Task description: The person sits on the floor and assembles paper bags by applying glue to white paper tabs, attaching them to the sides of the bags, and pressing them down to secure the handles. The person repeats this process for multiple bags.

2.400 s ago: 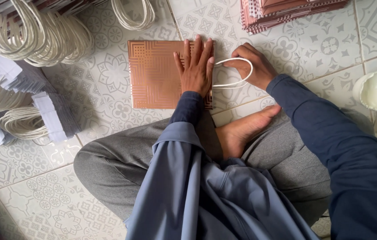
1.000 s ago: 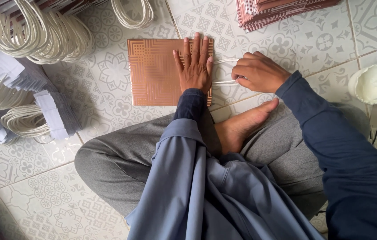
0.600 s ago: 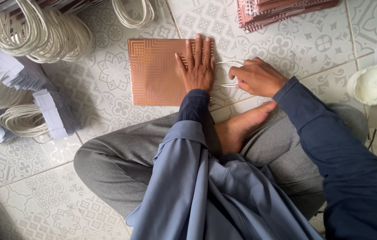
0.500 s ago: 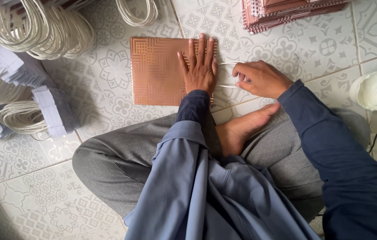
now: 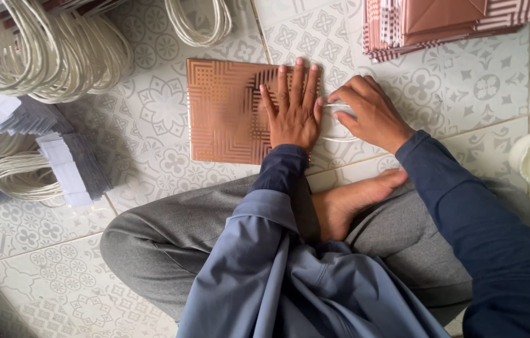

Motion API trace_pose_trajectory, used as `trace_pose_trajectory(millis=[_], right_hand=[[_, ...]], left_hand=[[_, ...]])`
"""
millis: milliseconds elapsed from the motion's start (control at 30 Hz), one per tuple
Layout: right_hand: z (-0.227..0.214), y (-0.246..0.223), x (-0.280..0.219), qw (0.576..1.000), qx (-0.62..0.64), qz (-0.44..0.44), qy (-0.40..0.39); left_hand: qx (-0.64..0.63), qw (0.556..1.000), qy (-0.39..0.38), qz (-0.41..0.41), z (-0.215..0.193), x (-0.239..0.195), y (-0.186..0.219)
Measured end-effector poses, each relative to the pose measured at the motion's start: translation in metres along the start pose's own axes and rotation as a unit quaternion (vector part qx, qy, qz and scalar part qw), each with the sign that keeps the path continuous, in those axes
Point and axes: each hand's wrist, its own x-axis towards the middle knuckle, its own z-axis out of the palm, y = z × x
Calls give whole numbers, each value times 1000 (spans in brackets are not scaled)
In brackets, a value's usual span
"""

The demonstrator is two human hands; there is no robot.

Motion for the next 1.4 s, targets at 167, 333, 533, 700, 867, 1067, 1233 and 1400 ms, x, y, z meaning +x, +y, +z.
trace_pose_trajectory(millis=[167,333,533,700,867,1067,1233,1400], right_hand=[[3,8,4,999,43,24,-11],[6,11,-1,985,147,77,40],[13,3,6,982,122,88,112],[26,15,26,979,95,36,179],[42,14,55,994,0,-11,111],[53,14,75,997,-17,28,69],[36,0,78,996,52,74,-9],[9,-43,56,981,165,92,-50]], left_hand=[[9,999,48,3,7,-4,0],[5,1000,18,-3,14,-3,0],[28,996,84,2,35,1,-1],[-528,841,116,-16,47,1,-34],[-709,576,294,-284,33,-106,-44],[-890,236,152,-359,114,-136,-28],[-869,324,119,-355,51,-133,-5],[-837,442,190,-260,-12,-183,-8]])
